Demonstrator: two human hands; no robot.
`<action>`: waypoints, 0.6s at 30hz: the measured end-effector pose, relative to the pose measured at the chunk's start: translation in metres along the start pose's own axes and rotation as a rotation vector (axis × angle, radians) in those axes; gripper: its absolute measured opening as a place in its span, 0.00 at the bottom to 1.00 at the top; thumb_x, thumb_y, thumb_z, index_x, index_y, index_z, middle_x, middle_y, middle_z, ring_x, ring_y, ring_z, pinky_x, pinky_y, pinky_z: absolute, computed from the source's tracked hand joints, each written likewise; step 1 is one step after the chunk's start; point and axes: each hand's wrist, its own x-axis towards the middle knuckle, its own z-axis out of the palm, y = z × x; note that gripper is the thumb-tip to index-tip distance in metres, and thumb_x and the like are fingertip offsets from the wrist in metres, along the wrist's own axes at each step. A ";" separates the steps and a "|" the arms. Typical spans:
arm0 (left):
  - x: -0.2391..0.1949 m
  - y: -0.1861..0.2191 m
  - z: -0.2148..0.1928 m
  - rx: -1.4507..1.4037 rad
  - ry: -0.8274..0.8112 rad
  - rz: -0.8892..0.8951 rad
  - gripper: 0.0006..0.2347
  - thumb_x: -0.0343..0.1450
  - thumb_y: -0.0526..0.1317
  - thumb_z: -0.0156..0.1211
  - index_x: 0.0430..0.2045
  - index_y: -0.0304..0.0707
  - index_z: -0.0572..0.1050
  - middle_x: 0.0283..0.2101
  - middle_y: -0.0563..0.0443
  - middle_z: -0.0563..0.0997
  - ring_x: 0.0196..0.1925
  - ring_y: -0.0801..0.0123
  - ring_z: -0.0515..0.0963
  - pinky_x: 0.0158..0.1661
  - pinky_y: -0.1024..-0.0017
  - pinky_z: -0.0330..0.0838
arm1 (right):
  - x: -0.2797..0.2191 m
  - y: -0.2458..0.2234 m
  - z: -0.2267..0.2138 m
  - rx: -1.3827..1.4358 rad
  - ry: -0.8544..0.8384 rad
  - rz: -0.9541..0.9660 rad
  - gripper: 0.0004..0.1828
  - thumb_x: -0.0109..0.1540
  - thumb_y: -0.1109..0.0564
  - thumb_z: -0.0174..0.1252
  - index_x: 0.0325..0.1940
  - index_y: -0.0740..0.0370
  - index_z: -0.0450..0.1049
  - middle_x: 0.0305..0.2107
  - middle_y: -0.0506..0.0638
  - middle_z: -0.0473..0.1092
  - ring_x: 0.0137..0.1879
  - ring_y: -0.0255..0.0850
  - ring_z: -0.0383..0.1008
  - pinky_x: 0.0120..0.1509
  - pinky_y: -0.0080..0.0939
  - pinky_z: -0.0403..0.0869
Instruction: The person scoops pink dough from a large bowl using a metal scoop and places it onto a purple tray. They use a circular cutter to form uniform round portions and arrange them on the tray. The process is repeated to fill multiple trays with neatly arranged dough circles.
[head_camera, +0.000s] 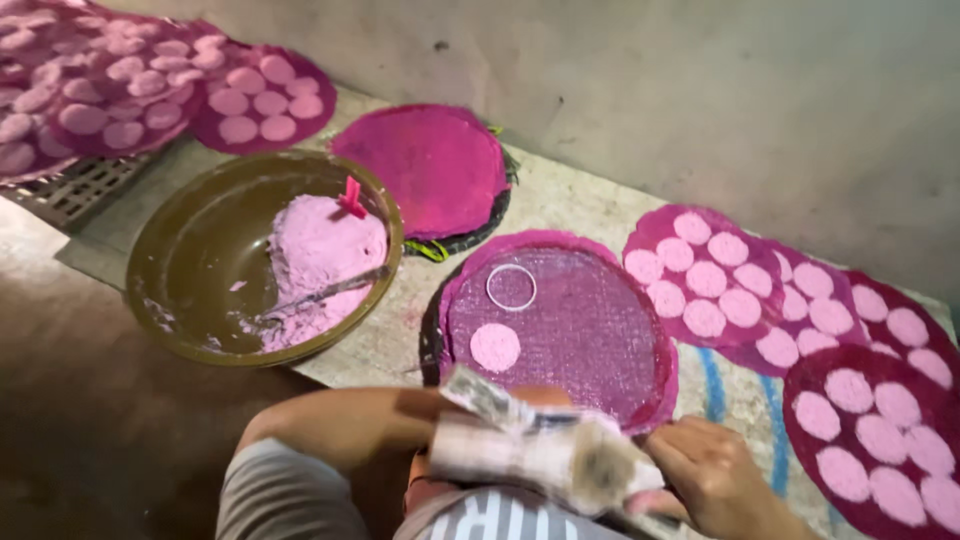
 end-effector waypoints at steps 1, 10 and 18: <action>-0.008 0.003 0.002 -0.011 -0.002 -0.006 0.22 0.68 0.47 0.61 0.57 0.44 0.69 0.49 0.39 0.76 0.55 0.48 0.72 0.57 0.50 0.59 | 0.018 0.001 -0.012 0.002 -0.027 -0.140 0.33 0.55 0.28 0.61 0.32 0.62 0.73 0.21 0.51 0.71 0.25 0.47 0.73 0.30 0.47 0.70; -0.096 -0.006 0.030 -0.055 -0.047 -0.131 0.14 0.75 0.47 0.47 0.50 0.50 0.76 0.38 0.36 0.81 0.39 0.44 0.82 0.39 0.51 0.73 | 0.024 -0.005 0.026 0.755 -0.796 -0.031 0.36 0.71 0.29 0.45 0.35 0.66 0.73 0.20 0.53 0.67 0.27 0.43 0.72 0.33 0.46 0.66; -0.225 -0.101 0.006 -0.013 -0.006 -0.468 0.15 0.75 0.43 0.52 0.55 0.42 0.74 0.33 0.38 0.81 0.35 0.47 0.82 0.34 0.51 0.74 | 0.077 -0.021 0.059 1.125 -0.663 0.005 0.34 0.74 0.34 0.47 0.48 0.71 0.78 0.34 0.56 0.78 0.41 0.46 0.80 0.43 0.50 0.74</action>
